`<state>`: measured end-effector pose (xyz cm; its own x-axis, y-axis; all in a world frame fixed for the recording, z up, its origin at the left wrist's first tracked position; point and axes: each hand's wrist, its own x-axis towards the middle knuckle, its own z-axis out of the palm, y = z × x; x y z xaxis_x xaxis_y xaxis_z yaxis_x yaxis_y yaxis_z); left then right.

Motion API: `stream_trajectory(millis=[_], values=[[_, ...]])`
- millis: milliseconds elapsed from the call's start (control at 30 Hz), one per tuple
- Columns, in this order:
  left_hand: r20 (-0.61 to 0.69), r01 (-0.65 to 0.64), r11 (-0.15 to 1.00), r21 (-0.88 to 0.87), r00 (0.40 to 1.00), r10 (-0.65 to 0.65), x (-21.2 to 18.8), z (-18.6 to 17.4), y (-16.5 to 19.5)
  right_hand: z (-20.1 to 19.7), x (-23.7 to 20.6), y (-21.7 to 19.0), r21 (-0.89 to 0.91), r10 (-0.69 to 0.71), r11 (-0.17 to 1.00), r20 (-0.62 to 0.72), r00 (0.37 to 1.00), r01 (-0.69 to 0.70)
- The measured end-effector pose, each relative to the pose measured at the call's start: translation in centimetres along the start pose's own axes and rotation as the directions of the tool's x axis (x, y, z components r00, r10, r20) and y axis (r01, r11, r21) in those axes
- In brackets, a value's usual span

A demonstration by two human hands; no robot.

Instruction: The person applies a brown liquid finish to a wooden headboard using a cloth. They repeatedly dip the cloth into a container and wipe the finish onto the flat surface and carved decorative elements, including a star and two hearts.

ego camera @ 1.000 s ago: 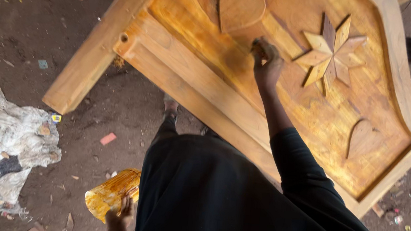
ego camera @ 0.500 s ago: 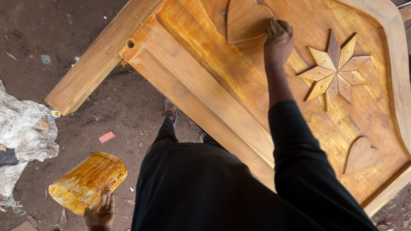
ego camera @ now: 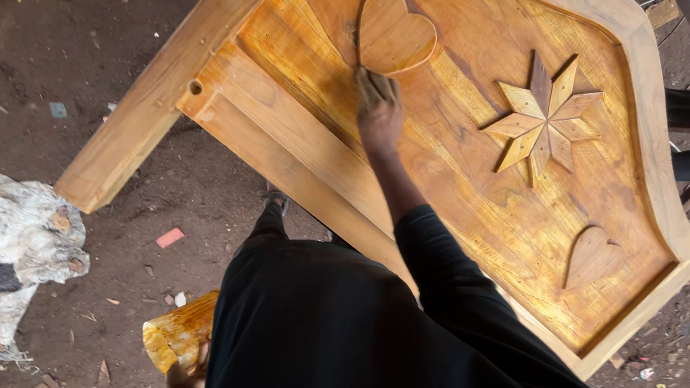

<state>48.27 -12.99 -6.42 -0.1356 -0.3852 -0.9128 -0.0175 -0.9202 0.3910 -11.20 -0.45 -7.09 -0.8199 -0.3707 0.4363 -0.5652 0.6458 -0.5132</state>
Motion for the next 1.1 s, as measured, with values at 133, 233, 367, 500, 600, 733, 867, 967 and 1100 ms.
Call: stream_trajectory(millis=[133, 233, 367, 500, 600, 733, 867, 967, 1100], values=[[-0.058, -0.051, 0.993, 0.108, 0.997, 0.057, 0.2, 0.6, 0.2, -2.5, 1.1, 2.0, -0.149, -0.1, 0.984, 0.003, 0.995, 0.099], [-0.088, 0.014, 0.972, -0.232, 0.995, -0.035, 2.2, 1.8, 0.5, -3.3, 1.4, 2.4, -0.121, -0.091, 0.988, 0.082, 0.992, 0.101], [-0.225, 0.061, 0.922, -0.381, 0.962, -0.157, 4.0, 2.4, 2.2, -3.6, 2.5, 1.5, -0.143, -0.246, 0.949, 0.227, 0.942, 0.282], [-0.189, 0.049, 0.967, -0.252, 0.977, -0.099, 5.1, 3.5, 3.9, -4.1, 4.4, 1.3, -0.061, -0.341, 0.923, 0.321, 0.883, 0.379], [-0.197, 0.042, 0.989, -0.144, 0.978, -0.07, 5.4, 4.2, 4.1, -4.6, 5.8, 2.0, -0.01, -0.407, 0.896, 0.386, 0.828, 0.445], [-0.204, 0.082, 0.994, -0.073, 0.974, -0.095, 5.7, 5.1, 3.5, -4.7, 6.8, 2.5, 0.029, -0.425, 0.885, 0.462, 0.778, 0.465], [-0.205, 0.081, 0.997, 0.019, 0.976, -0.076, 5.8, 6.1, 2.6, -3.9, 6.3, 1.9, 0.015, -0.38, 0.913, 0.394, 0.837, 0.408], [-0.287, 0.183, 0.983, -0.032, 0.94, -0.185, 5.6, 6.7, 1.7, -2.8, 6.2, 1.8, -0.017, -0.389, 0.907, 0.354, 0.85, 0.422], [-0.213, 0.175, 0.985, 0.004, 0.962, -0.17, 5.0, 6.8, 0.9, 0.2, 9.3, 3.7, -0.045, -0.468, 0.857, 0.349, 0.812, 0.513]])
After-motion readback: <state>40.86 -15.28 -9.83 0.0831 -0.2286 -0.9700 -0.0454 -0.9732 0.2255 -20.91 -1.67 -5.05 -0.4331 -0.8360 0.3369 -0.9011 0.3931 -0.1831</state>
